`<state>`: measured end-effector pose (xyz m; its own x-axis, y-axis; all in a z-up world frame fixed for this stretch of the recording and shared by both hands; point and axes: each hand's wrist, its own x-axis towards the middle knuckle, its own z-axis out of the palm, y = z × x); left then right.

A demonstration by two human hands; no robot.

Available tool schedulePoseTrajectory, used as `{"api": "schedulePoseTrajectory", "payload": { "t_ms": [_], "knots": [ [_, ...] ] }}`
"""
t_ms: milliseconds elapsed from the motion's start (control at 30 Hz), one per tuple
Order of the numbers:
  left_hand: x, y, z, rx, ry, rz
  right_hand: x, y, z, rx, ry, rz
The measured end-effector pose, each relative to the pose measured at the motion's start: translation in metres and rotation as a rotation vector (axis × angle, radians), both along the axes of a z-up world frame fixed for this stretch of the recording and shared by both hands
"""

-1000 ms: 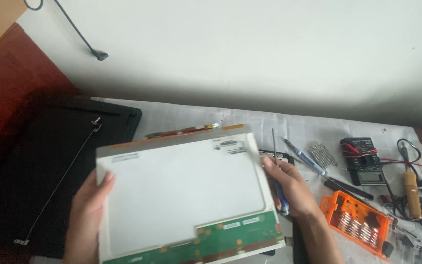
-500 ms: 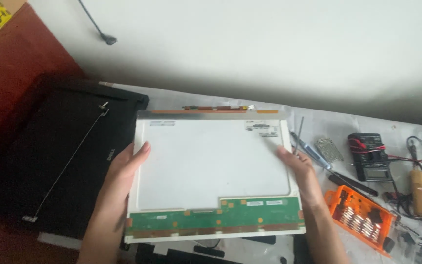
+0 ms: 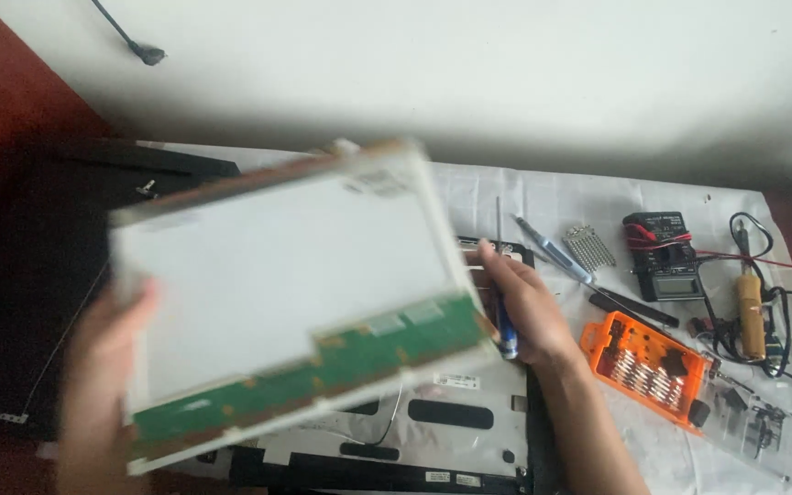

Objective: Removing the LCD screen panel from a laptop and further disassembling the base using a screwdriver.

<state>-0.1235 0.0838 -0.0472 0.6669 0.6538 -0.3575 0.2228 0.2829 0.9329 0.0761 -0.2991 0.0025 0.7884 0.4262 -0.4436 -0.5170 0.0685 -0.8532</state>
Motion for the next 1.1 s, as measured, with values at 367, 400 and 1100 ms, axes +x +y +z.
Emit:
{"api": "schedulePoseTrajectory", "payload": {
  "t_ms": [367,400,1100],
  "knots": [
    [-0.046,-0.023,0.047,0.525,-0.411,0.402,-0.002,0.005,-0.001,-0.049,-0.082,0.005],
    [-0.046,-0.025,0.047,0.678,-0.546,0.312,-0.002,0.004,-0.001,-0.055,-0.085,0.0],
    [-0.059,0.018,-0.022,0.918,-0.453,0.464,0.001,0.001,-0.008,-0.054,-0.099,0.017]
  ]
}}
